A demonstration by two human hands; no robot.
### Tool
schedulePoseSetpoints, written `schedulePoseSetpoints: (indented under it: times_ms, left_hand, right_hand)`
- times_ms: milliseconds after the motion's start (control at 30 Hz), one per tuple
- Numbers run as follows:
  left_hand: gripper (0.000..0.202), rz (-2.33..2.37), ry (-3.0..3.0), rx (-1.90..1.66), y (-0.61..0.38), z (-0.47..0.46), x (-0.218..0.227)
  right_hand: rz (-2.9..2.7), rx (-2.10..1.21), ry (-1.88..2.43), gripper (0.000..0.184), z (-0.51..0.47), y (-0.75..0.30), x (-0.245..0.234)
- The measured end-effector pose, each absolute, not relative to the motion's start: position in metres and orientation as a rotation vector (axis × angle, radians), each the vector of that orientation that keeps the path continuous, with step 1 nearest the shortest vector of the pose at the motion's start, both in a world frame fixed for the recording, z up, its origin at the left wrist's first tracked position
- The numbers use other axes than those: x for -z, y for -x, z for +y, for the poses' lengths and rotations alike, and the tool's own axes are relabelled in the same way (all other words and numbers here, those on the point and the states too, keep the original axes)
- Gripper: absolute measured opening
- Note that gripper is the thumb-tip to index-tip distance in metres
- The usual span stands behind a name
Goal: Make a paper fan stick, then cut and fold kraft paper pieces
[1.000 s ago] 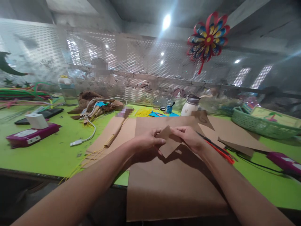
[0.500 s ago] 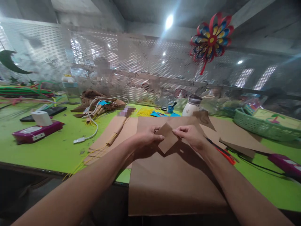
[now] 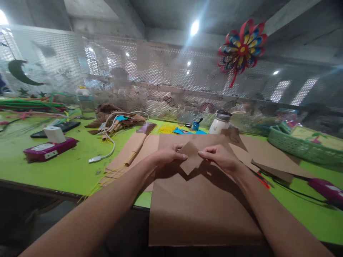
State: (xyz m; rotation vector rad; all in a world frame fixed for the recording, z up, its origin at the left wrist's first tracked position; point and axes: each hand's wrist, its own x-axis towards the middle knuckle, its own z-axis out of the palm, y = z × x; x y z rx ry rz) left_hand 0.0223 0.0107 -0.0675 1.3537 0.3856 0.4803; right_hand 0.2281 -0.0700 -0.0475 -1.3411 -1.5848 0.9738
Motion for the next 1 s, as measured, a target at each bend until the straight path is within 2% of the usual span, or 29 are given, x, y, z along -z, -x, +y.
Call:
schedulePoseSetpoints:
  times_ms: [267,467,1000]
  left_hand:
    - [0.044,0.367,-1.307,-0.444,-0.022,0.009,0.067]
    - [0.045,0.419,-1.341,-0.470,-0.020,0.011,0.065]
    - [0.029,0.603,-1.412,-0.623,-0.019,0.018,0.061]
  right_hand:
    - [-1.640,-0.850,1.431,0.043,-0.064,-0.229,0.055]
    - [-1.649,-0.961,1.449,0.043,-0.069,-0.228,0.051]
    - [-1.598,-0.899,1.308,0.031,-0.069,-0.224,0.051]
